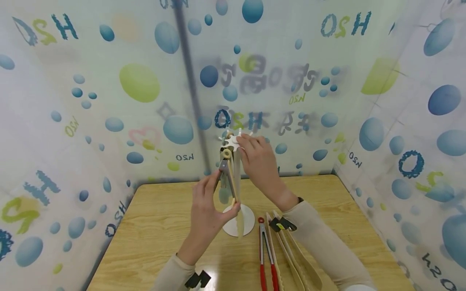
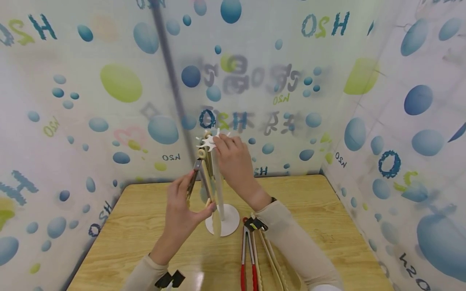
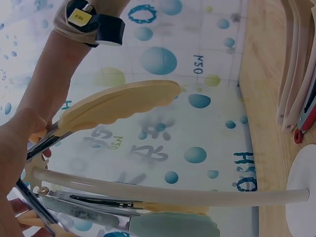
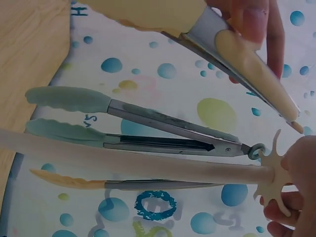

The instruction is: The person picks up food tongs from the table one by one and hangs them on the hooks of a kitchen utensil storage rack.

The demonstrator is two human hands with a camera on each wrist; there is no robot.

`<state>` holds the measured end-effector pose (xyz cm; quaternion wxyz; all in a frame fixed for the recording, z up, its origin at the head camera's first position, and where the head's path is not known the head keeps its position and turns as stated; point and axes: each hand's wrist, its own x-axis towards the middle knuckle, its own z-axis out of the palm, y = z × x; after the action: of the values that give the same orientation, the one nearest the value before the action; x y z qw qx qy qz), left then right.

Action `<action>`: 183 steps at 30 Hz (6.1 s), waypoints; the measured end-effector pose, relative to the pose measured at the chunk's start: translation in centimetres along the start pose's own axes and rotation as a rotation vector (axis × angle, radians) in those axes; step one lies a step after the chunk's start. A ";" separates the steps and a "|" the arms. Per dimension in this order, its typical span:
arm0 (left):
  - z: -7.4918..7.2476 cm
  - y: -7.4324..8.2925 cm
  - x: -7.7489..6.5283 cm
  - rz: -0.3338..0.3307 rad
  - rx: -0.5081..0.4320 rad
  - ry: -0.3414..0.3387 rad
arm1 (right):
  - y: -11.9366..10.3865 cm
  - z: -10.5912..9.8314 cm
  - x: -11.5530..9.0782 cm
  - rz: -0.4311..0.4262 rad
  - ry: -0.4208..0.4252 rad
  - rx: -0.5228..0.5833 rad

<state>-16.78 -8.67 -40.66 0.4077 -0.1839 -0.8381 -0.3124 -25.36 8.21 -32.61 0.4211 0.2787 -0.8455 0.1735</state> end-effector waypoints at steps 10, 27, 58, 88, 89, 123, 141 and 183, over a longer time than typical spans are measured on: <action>0.1 0.0 0.3 0.026 -0.002 -0.002 | 2.8 -2.9 1.9 0.153 -0.355 0.439; 0.6 0.0 0.7 0.049 0.006 0.002 | 6.1 -1.3 2.1 0.107 -0.511 0.736; 1.8 0.4 0.4 0.004 0.028 0.009 | 4.1 -1.7 0.8 0.183 -0.402 0.657; 4.4 0.2 -0.2 -0.022 -0.004 0.065 | 4.2 -1.4 0.5 0.178 -0.379 0.643; 4.5 0.1 -0.2 -0.020 -0.006 0.068 | 4.2 -1.4 0.5 0.180 -0.380 0.642; 3.8 0.0 1.0 0.009 0.047 0.085 | 4.8 -2.8 -0.8 -0.015 -0.265 0.293; -2.1 -0.8 11.8 0.484 -0.104 -0.155 | 6.4 -3.6 -13.5 0.178 -0.406 0.265; 0.8 -3.8 14.8 0.403 -0.123 -0.379 | 8.5 5.1 -27.0 0.561 -0.740 0.129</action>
<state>-28.22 -10.15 -30.59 0.2857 -0.4262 -0.8254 -0.2354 -20.53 20.95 -57.89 0.0099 0.1083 -0.9690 0.2219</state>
